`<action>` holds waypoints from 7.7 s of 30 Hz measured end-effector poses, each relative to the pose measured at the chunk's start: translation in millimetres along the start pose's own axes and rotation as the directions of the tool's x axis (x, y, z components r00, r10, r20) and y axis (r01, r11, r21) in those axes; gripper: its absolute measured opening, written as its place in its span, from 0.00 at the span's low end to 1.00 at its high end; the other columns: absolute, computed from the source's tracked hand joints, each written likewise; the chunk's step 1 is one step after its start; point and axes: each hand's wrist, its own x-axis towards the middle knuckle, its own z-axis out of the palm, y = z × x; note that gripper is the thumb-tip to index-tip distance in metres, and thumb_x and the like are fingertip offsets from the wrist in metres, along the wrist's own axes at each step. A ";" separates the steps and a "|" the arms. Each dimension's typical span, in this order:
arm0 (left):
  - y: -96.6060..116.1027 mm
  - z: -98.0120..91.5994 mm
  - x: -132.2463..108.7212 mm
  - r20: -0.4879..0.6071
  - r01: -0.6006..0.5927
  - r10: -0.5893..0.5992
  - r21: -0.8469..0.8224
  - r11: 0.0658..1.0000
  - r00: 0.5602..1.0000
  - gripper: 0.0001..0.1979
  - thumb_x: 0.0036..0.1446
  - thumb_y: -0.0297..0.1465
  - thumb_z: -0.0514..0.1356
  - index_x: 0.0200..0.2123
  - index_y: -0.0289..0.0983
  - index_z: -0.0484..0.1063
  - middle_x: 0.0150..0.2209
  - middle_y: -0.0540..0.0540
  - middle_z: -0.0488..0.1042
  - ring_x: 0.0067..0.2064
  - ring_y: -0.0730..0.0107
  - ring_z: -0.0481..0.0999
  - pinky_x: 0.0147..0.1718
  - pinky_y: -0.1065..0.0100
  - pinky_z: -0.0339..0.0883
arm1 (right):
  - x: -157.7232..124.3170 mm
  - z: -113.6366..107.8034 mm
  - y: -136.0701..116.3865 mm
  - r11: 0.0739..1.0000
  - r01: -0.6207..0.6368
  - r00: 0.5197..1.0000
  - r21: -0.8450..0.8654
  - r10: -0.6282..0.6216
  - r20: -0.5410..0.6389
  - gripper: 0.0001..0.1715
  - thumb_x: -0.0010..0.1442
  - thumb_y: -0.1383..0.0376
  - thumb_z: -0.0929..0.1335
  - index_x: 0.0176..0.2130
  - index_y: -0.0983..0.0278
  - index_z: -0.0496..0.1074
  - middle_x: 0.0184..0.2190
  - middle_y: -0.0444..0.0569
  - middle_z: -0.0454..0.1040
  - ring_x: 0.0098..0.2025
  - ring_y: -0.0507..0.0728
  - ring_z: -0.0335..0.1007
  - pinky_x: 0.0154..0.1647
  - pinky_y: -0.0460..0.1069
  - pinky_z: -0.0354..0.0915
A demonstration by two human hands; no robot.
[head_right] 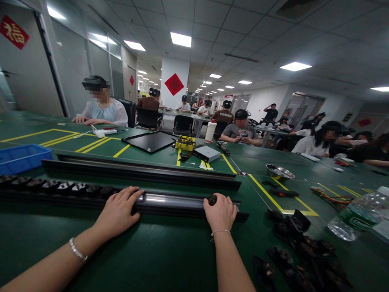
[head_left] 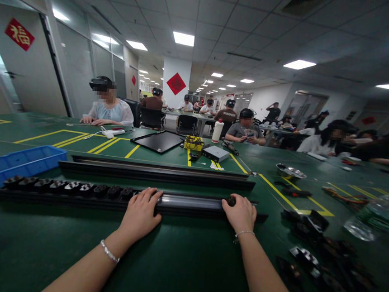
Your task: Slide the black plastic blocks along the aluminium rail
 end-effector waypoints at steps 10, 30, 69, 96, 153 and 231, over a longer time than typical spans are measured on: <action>-1.8 1.9 0.4 -0.006 0.001 -0.001 0.002 1.000 1.000 0.29 0.48 0.33 0.54 0.57 0.42 0.61 0.59 0.44 0.62 0.61 0.56 0.57 0.57 0.54 0.49 | 3.0 -1.8 1.6 1.000 -0.023 0.999 0.007 0.023 0.034 0.21 0.53 0.56 0.62 0.45 0.62 0.69 0.44 0.51 0.72 0.52 0.61 0.61 0.54 0.56 0.50; -0.7 0.3 0.3 -0.001 0.002 -0.002 0.005 1.000 1.000 0.29 0.48 0.33 0.54 0.57 0.42 0.61 0.59 0.44 0.62 0.61 0.56 0.57 0.57 0.54 0.49 | 3.4 -5.9 0.1 0.999 -0.035 0.998 0.026 0.033 0.053 0.19 0.55 0.60 0.62 0.47 0.61 0.68 0.46 0.51 0.72 0.53 0.61 0.62 0.51 0.56 0.54; 0.7 -1.0 0.5 -0.005 0.004 -0.004 0.003 1.000 1.000 0.29 0.47 0.32 0.54 0.56 0.41 0.61 0.58 0.43 0.63 0.60 0.56 0.58 0.56 0.54 0.50 | 6.5 -4.7 13.8 0.998 -0.060 0.998 0.001 0.060 0.010 0.24 0.54 0.56 0.61 0.48 0.61 0.66 0.48 0.51 0.71 0.54 0.61 0.61 0.58 0.58 0.46; 0.9 -3.0 0.6 0.011 0.003 -0.002 -0.004 1.000 1.000 0.29 0.48 0.32 0.54 0.56 0.41 0.61 0.59 0.43 0.63 0.61 0.55 0.57 0.57 0.53 0.50 | 11.0 -13.3 14.1 0.995 -0.103 0.991 -0.013 0.104 0.085 0.23 0.56 0.58 0.60 0.50 0.59 0.66 0.46 0.52 0.72 0.50 0.61 0.65 0.52 0.57 0.56; -0.3 0.8 0.3 -0.012 -0.001 0.001 0.003 1.000 1.000 0.30 0.48 0.32 0.54 0.57 0.42 0.61 0.59 0.44 0.62 0.61 0.56 0.58 0.56 0.54 0.50 | 19.8 -8.0 44.0 0.974 -0.196 0.979 -0.115 0.200 0.031 0.32 0.54 0.48 0.60 0.54 0.59 0.66 0.57 0.56 0.61 0.58 0.67 0.55 0.55 0.59 0.53; 1.6 -1.1 0.3 0.008 0.022 -0.022 -0.006 1.000 1.000 0.30 0.47 0.31 0.55 0.57 0.42 0.61 0.59 0.44 0.62 0.61 0.57 0.57 0.57 0.55 0.49 | 35.1 -0.1 77.1 0.894 -0.287 0.947 0.344 0.318 -0.038 0.31 0.51 0.58 0.65 0.54 0.64 0.64 0.48 0.55 0.71 0.47 0.62 0.67 0.48 0.54 0.61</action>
